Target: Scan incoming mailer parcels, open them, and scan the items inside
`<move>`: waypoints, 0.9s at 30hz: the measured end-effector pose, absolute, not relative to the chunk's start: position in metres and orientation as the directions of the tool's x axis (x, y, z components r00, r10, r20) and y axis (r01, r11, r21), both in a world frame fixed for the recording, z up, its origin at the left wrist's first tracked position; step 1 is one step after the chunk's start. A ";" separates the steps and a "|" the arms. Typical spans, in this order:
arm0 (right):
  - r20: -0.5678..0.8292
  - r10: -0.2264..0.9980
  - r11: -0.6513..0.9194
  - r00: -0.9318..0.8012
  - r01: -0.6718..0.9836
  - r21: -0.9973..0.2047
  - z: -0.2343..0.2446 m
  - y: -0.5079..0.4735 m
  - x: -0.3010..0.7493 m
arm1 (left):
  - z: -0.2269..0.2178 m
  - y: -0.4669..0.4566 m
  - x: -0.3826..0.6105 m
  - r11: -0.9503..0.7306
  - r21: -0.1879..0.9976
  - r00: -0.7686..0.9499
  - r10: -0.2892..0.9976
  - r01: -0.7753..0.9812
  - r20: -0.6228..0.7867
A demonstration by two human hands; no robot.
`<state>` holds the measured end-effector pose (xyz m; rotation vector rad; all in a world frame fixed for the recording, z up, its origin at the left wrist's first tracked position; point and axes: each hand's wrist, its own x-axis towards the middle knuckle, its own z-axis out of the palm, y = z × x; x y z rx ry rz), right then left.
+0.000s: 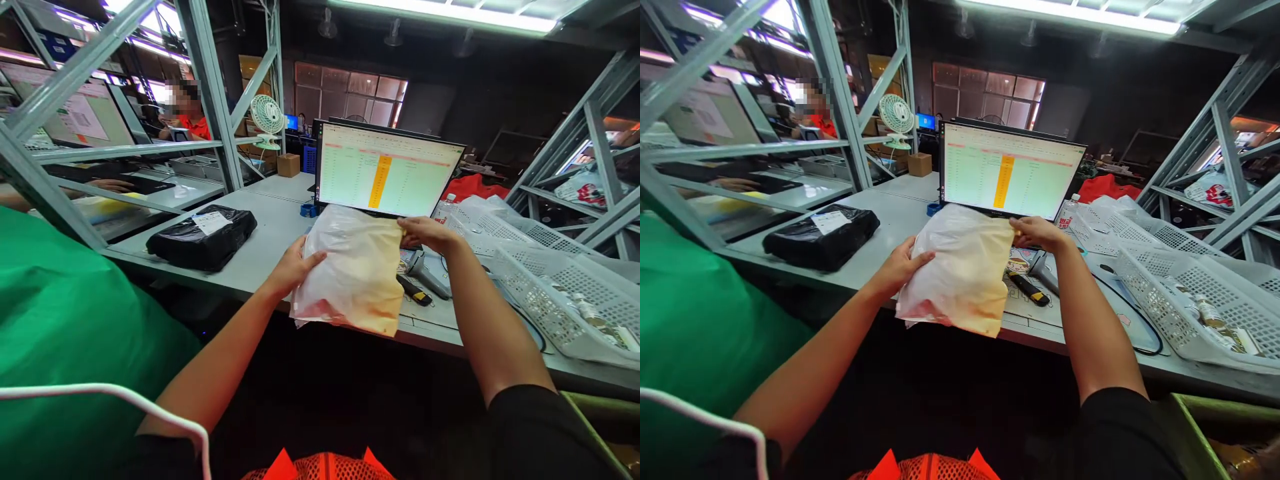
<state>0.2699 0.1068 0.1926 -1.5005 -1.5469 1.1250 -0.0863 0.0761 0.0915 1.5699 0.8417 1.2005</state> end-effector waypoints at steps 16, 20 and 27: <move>0.014 0.931 -0.253 0.364 0.674 -0.694 0.055 0.140 0.256 | 0.022 0.025 0.039 -0.731 0.023 0.726 0.680 0.682 0.099; 0.107 0.931 -0.244 0.349 0.814 -0.528 0.057 0.121 0.289 | -0.012 0.016 0.037 -0.730 0.009 0.720 0.676 0.683 0.155; 0.119 0.876 -0.433 0.468 0.870 -0.235 0.054 0.077 0.355 | -0.016 0.019 0.036 -0.751 0.027 0.727 0.648 0.660 0.227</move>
